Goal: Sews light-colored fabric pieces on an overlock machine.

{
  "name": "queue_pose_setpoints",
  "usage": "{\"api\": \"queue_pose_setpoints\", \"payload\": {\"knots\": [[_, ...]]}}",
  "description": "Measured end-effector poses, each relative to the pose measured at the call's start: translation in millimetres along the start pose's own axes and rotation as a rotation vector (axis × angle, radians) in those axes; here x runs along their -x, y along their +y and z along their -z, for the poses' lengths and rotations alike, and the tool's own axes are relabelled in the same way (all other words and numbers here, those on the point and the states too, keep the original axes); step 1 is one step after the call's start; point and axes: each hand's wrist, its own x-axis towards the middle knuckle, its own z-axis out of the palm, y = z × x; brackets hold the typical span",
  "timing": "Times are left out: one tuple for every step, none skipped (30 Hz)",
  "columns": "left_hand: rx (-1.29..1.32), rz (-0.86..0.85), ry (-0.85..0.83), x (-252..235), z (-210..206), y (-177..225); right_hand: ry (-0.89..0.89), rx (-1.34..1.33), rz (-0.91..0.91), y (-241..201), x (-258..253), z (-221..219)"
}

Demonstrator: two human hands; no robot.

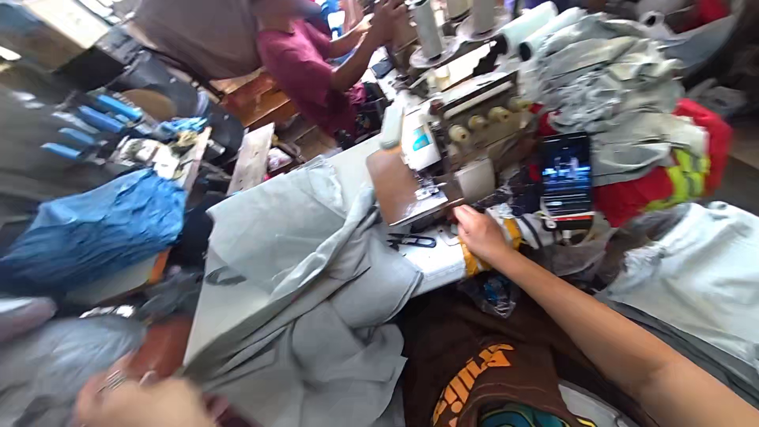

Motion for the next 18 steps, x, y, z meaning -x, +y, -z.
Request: {"api": "queue_pose_setpoints", "payload": {"knots": [[0.051,-0.093,-0.022,2,-10,-3,0.005,0.0,0.005,0,1,-1],[0.108,-0.174,-0.045,7,-19,4,0.009,-0.003,0.01,1,1,-2],[0.166,-0.242,-0.076,14,-28,19,0.016,-0.006,0.014,1,2,-2],[0.225,-0.295,-0.117,22,-36,37,0.026,-0.005,0.02,0,3,-2],[0.283,-0.334,-0.168,30,-46,57,0.041,0.001,0.033,0,5,-2],[0.322,-0.383,-0.216,36,-58,77,0.056,0.005,0.046,0,6,-3],[0.341,-0.438,-0.269,40,-71,95,0.07,0.011,0.06,0,7,-3],[0.348,-0.484,-0.312,42,-85,114,0.082,0.019,0.073,1,7,-4],[0.336,-0.52,-0.344,41,-101,131,0.089,0.026,0.084,1,8,-4],[0.301,-0.536,-0.361,37,-118,149,0.094,0.032,0.092,1,8,-4],[0.232,-0.525,-0.387,29,-135,166,0.1,0.034,0.098,1,9,-5],[0.128,-0.473,-0.458,20,-149,185,0.106,0.035,0.105,2,9,-6],[0.01,-0.407,-0.579,10,-162,204,0.115,0.031,0.119,3,9,-6],[-0.078,-0.357,-0.713,-1,-178,219,0.126,0.022,0.147,5,10,-6],[-0.108,-0.329,-0.845,-9,-196,230,0.141,0.005,0.208,7,12,-6],[-0.094,-0.335,-0.94,-15,-215,234,0.143,-0.021,0.302,10,14,-8],[-0.045,-0.36,-0.985,-20,-232,235,0.119,-0.043,0.411,11,16,-9],[0.015,-0.397,-0.983,-23,-244,234,0.073,-0.045,0.505,9,16,-11]]}}
